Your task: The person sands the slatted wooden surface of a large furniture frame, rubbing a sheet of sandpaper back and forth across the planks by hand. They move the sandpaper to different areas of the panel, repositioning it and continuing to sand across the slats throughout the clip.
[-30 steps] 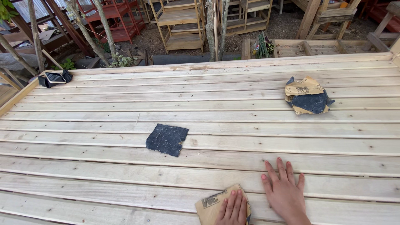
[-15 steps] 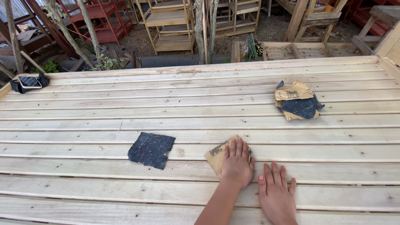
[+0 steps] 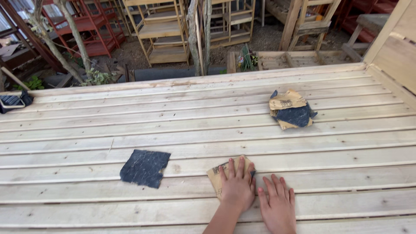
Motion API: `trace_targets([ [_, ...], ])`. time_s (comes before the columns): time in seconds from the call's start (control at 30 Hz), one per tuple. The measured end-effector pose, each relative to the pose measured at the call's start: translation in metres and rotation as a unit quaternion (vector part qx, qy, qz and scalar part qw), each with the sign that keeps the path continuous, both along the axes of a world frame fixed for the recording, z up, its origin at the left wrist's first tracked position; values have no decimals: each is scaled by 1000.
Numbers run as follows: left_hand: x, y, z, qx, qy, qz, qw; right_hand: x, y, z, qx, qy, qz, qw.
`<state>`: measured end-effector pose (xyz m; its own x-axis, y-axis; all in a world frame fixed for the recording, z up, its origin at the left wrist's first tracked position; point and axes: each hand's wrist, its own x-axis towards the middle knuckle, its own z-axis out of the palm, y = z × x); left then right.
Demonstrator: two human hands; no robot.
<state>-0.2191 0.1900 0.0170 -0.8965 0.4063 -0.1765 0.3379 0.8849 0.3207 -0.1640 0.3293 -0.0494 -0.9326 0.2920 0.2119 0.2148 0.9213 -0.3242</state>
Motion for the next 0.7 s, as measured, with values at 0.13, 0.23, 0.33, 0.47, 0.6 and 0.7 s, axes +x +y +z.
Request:
trace_targets([
  [0.13,-31,16,34,-16,6,27,999,-4,0,8,1,-46,-12,999],
  [0.23,-3,7,24,-10,18,9,1000,-4,-4,18,64,-82,4,995],
  [0.33,42,-14,-1,8,12,-13,1000,-1,-11,29,72,-124,-2,990],
  [0.47,114,-62,-60,28,40,-60,997,7,-20,42,76,-142,13,987],
  [0.6,140,-86,-119,30,534,-9,845,14,-25,53,64,-141,27,988],
  [0.7,111,-66,-133,36,599,40,799,13,-27,58,65,-149,28,986],
])
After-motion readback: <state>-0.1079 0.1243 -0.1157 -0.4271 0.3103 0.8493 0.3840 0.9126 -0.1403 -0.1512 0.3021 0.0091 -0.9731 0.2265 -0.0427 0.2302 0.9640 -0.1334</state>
